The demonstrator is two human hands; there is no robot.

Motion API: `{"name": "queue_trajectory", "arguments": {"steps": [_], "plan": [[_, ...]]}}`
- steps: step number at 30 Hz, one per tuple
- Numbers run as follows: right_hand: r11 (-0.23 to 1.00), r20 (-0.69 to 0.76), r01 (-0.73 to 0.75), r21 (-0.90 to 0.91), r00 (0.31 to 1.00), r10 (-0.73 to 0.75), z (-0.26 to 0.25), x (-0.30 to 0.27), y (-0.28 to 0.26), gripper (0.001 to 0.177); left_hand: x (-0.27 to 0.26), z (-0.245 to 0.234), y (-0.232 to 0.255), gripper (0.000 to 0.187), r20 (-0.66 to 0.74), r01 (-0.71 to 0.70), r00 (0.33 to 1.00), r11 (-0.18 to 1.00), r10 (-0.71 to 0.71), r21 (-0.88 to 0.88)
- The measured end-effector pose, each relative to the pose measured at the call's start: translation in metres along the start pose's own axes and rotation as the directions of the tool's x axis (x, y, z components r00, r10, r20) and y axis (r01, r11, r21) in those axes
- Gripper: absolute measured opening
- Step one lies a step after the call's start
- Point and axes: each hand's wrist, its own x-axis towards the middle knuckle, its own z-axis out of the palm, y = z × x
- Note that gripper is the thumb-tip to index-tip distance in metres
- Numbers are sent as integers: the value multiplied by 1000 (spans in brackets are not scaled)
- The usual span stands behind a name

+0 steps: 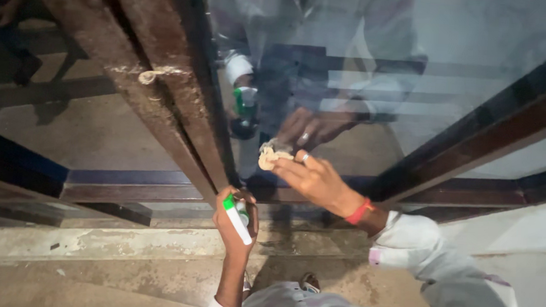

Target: The person wipes the glass pane of a dark-framed door using a small cloth while holding a spray bottle.

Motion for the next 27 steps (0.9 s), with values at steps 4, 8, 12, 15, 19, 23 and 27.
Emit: {"name": "queue_trajectory", "arguments": {"steps": [4, 8, 12, 15, 19, 23, 27], "plan": [[986, -171, -142, -86, 977, 126, -47, -2, 41, 24, 4, 2, 5, 39, 4, 1, 1000, 1000, -1, -18], [868, -568, -495, -45, 727, 385, -113, 26, 84, 3, 0, 6, -2, 38, 1, 52, 999, 997, -52, -51], [814, -605, -415, -406, 790, 100, -147, 49, 54, 17, -6, 8, -6, 41, -5, 80, 997, 992, -81, -94], [871, -556, -272, 409, 683, 474, -103, 64, 33, 33, -7, 6, -10, 43, -9, -6, 1000, 999, 6, -37], [990, -259, -142, -9, 956, 135, -58, 35, -2, 41, -7, 9, -13, 43, -32, 48, 998, 999, -48, 2], [986, 52, -166, -15, 985, 166, -37, 3, -6, 50, -6, 7, -11, 40, -3, 49, 999, 999, -48, 2], [985, 110, -76, -153, 990, 93, -39, -17, 7, 47, -6, 10, -12, 43, 16, 77, 997, 997, -77, -28]]}}
